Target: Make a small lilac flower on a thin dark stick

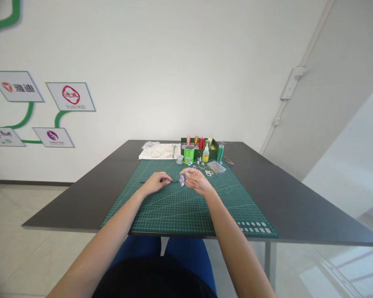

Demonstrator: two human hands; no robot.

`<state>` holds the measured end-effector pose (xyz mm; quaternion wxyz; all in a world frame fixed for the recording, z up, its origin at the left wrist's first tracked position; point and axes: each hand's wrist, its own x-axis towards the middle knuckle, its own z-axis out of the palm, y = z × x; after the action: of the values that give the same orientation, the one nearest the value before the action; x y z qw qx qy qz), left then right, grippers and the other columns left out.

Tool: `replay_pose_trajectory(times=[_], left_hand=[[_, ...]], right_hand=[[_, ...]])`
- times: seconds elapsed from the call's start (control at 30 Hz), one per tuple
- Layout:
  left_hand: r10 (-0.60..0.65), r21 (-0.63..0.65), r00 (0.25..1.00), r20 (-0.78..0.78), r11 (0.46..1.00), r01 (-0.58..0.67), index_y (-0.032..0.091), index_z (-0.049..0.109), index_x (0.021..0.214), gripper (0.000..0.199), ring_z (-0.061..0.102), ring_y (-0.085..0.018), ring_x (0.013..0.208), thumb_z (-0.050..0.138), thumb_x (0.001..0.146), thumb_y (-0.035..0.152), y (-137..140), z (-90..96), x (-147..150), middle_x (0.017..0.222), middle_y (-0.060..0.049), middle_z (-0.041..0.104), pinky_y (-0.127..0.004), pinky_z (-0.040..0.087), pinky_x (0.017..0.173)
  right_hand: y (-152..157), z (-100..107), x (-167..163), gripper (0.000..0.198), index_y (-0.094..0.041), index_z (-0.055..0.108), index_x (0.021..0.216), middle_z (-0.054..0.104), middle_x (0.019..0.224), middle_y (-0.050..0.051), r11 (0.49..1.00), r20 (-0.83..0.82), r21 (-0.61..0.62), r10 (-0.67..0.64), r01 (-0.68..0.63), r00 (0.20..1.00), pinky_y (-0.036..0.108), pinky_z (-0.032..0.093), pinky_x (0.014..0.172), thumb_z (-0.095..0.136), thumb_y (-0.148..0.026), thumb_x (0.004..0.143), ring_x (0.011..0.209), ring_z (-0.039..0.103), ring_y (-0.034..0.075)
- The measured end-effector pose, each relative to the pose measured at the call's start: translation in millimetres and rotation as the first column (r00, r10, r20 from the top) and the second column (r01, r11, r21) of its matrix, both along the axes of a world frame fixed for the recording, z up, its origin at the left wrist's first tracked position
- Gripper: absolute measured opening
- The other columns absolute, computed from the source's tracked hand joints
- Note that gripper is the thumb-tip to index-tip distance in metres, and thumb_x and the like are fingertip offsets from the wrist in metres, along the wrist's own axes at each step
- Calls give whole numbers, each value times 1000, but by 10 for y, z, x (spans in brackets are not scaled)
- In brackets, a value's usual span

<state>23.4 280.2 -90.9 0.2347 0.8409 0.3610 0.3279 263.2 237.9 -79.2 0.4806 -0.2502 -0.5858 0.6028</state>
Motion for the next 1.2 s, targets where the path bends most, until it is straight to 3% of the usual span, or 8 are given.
replay_pose_trajectory(times=[0.37, 0.57, 0.77, 0.97, 1.2], left_hand=[[-159, -141, 987, 36, 976, 163, 21, 83, 88, 13, 62, -16, 65, 72, 81, 21, -30, 8, 22, 80, -6, 74, -26, 44, 63], [-248, -310, 967, 56, 916, 253, 20, 83, 93, 17, 65, -17, 71, 71, 82, 23, -65, 31, 32, 87, -7, 76, -26, 48, 66], [-366, -408, 928, 75, 837, 363, 15, 82, 99, 23, 55, -12, 60, 75, 82, 28, -58, 37, 42, 74, -4, 72, -23, 42, 59], [-427, -447, 900, 91, 790, 420, 14, 81, 102, 27, 47, -8, 52, 75, 84, 33, -80, 80, 40, 74, -4, 72, -21, 37, 52], [-411, -439, 902, 135, 791, 426, 14, 81, 102, 29, 48, -8, 51, 76, 83, 35, -96, 105, 42, 75, -5, 71, -21, 38, 52]], right_hand=[[3, 13, 1, 36, -19, 66, 105, 23, 36, -16, 999, -53, 32, 1, 1, 999, 26, 11, 44, 75, -47, 85, 34, 8, 5], [4, 13, -10, 36, -19, 68, 108, 26, 35, -15, 1000, -76, 24, -2, 3, 997, 26, 12, 44, 74, -46, 86, 34, 9, 5], [8, 12, -18, 34, -18, 70, 109, 27, 36, -15, 1000, -130, 28, 0, 4, 991, 25, 12, 44, 76, -42, 86, 35, 9, 5], [60, -5, -11, 31, -17, 72, 109, 29, 36, -14, 998, -163, 11, -65, 68, 984, 25, 11, 43, 76, -37, 86, 34, 13, 5], [166, -98, -14, 42, -14, 73, 114, 29, 37, -14, 983, -74, -33, -181, 179, 981, 25, 11, 42, 77, -40, 82, 35, 15, 5]])
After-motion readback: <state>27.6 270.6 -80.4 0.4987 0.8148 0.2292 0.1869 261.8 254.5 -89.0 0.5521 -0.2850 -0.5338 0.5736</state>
